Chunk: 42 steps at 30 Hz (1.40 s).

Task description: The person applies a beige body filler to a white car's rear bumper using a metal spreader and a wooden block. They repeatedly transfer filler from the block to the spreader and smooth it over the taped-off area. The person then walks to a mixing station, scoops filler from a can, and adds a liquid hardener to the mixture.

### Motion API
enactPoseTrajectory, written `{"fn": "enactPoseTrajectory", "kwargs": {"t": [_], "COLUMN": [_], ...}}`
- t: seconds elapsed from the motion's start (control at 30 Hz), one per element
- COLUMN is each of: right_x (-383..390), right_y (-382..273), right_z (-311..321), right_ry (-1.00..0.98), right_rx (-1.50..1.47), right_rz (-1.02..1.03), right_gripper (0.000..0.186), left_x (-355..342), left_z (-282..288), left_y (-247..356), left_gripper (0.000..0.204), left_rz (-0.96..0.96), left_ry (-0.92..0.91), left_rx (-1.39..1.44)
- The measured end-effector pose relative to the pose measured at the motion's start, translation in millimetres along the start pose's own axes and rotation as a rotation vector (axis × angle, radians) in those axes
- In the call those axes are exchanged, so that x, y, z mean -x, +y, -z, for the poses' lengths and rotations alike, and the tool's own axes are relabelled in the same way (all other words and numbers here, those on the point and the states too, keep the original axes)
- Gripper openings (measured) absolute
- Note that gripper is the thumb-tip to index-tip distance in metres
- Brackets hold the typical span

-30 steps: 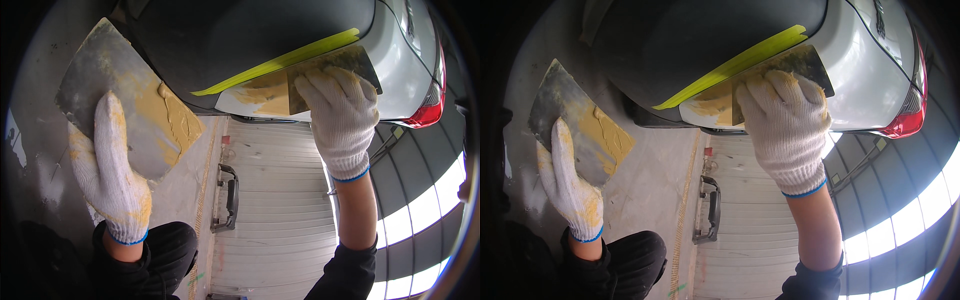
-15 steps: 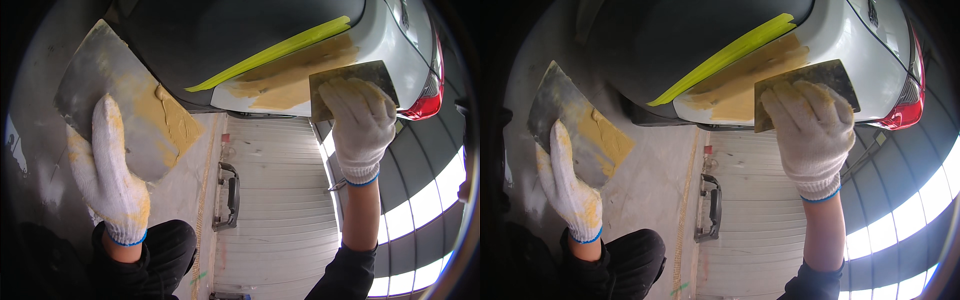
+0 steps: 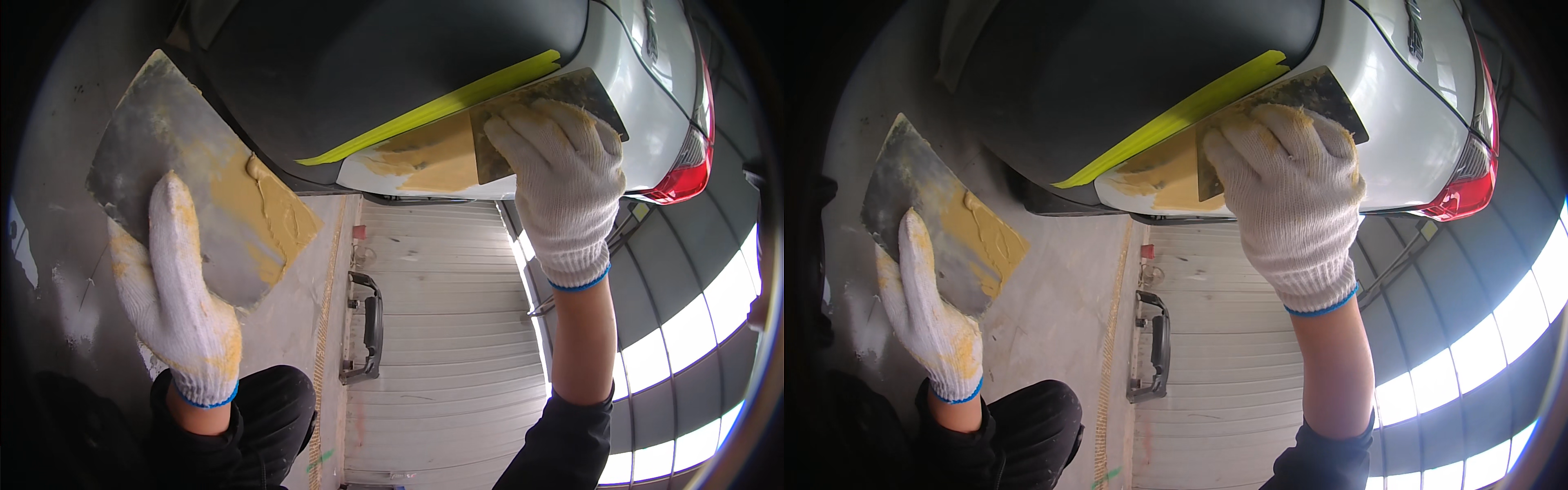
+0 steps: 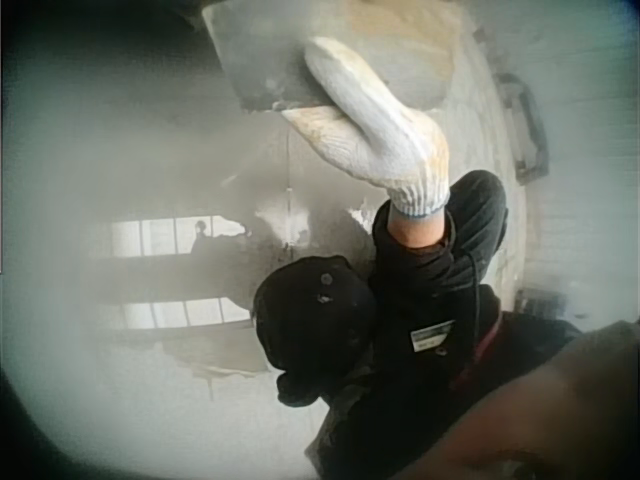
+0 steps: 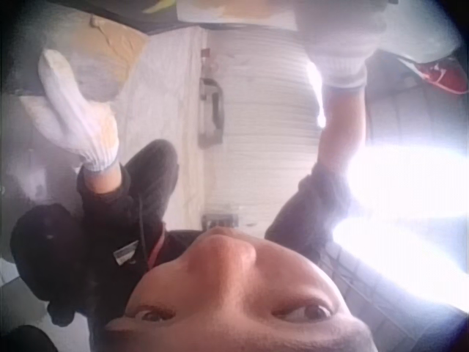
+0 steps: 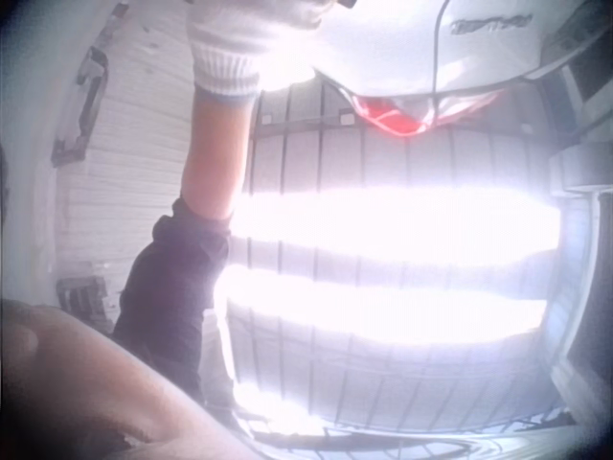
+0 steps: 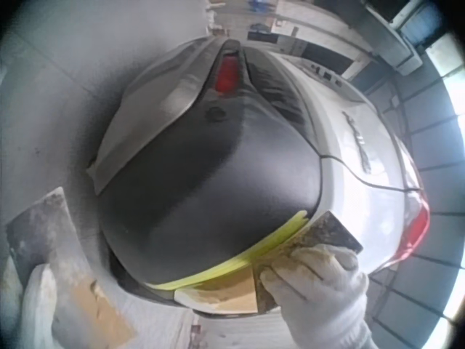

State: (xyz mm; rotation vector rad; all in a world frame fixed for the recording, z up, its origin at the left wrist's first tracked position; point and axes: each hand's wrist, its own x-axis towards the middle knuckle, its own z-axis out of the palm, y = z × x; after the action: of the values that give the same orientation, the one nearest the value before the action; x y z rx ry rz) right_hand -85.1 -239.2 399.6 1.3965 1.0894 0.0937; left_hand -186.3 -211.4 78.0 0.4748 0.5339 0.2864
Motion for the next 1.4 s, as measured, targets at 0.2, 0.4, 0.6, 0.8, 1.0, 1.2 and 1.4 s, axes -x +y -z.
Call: {"fn": "enactPoseTrajectory", "kwargs": {"t": [0.2, 0.4, 0.6, 0.8, 1.0, 1.2, 1.4], "right_x": [-1, 15, 39, 86, 90, 137, 128], "right_y": [1, 1, 10, -57, -225, -276, -349], "right_z": [2, 5, 12, 36, 20, -4, -40], "right_ry": [-0.052, -0.012, 0.000, 0.337, 0.965, 0.128, 0.836], "right_rx": [0.037, 0.013, -0.011, -0.668, -2.050, -1.679, -2.853], "right_rz": [-0.004, -0.018, -0.050, -0.727, -1.187, -1.143, -1.540], "right_gripper": [0.025, 0.025, 0.025, 0.022, 0.033, 0.028, 0.039], "left_x": [1, -1, 6, 50, 97, 101, 128], "left_z": [-3, 13, 8, -12, -21, -3, 9], "left_y": [4, -3, -4, 11, -9, -43, -62], "left_gripper": [0.050, 0.050, 0.048, 0.047, 0.045, 0.038, 0.037], "left_rz": [0.021, -0.208, -0.081, 0.181, 0.297, 0.405, 0.330], "left_ry": [-0.004, -0.070, -0.079, -0.213, -0.442, -0.332, -0.710], "left_rx": [0.050, -0.266, -0.109, 0.127, 0.348, 0.174, 0.141]}}
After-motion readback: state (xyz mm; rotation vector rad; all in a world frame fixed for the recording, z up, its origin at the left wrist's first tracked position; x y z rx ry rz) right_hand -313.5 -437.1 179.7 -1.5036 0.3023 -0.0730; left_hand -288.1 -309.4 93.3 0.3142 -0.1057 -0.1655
